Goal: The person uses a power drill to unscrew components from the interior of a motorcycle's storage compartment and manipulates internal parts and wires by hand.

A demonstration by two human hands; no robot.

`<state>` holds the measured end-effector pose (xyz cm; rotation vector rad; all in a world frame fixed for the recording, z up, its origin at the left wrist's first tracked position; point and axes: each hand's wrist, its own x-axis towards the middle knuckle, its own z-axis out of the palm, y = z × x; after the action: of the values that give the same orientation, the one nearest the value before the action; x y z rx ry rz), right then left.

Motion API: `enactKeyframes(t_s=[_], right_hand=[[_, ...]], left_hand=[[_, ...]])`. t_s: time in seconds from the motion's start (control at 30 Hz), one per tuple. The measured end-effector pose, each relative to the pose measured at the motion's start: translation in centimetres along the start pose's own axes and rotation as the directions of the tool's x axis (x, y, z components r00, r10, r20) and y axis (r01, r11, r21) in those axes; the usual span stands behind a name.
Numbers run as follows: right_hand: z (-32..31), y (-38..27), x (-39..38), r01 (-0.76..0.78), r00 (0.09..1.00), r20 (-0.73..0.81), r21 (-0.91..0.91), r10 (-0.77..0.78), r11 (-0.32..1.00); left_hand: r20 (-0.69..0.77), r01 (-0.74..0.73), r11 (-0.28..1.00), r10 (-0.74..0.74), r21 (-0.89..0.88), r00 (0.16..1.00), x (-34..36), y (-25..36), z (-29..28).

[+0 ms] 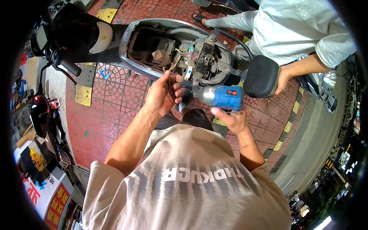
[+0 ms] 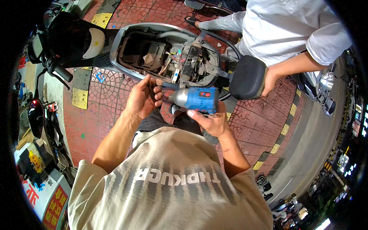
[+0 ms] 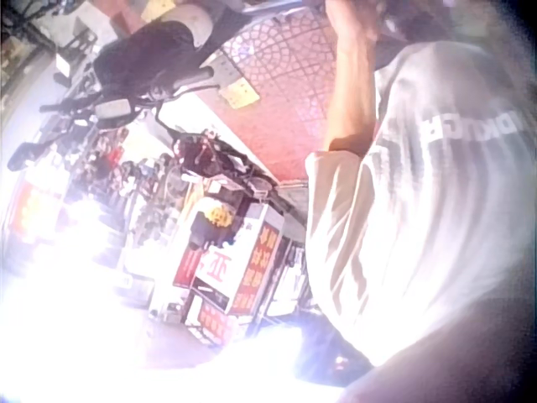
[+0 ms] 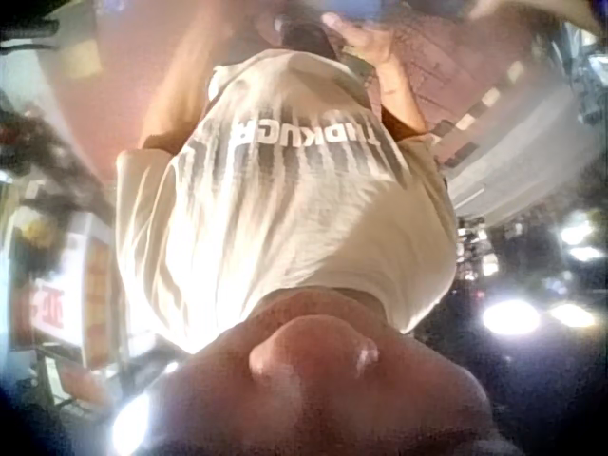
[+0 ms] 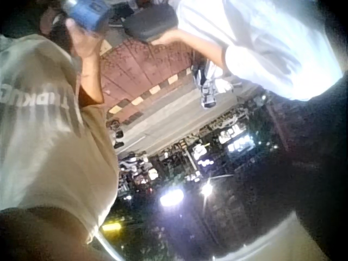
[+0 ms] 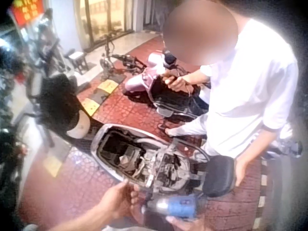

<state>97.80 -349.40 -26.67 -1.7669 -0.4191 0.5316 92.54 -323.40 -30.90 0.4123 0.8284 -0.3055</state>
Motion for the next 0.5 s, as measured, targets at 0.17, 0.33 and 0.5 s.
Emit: enactKeyframes(t_s=[0.17,0.33,0.5], right_hand=[[1.6,1.0,-0.6,-0.104,0.993,0.053,0.03,0.102,0.994],[3.0,0.8,-0.5,-0.03,1.0,-0.003,0.029,0.03,0.999],[4.0,0.5,-0.2,-0.015,1.0,-0.01,-0.008,0.015,1.0]], left_hand=[[-0.169,-0.19,0.98,0.179,-0.052,0.969,1.8,-0.8,1.4],[-0.251,-0.222,0.972,0.197,-0.077,0.948,2.2,-0.3,1.2],[-0.298,-0.228,0.966,0.184,-0.12,0.937,2.0,-0.3,0.9]])
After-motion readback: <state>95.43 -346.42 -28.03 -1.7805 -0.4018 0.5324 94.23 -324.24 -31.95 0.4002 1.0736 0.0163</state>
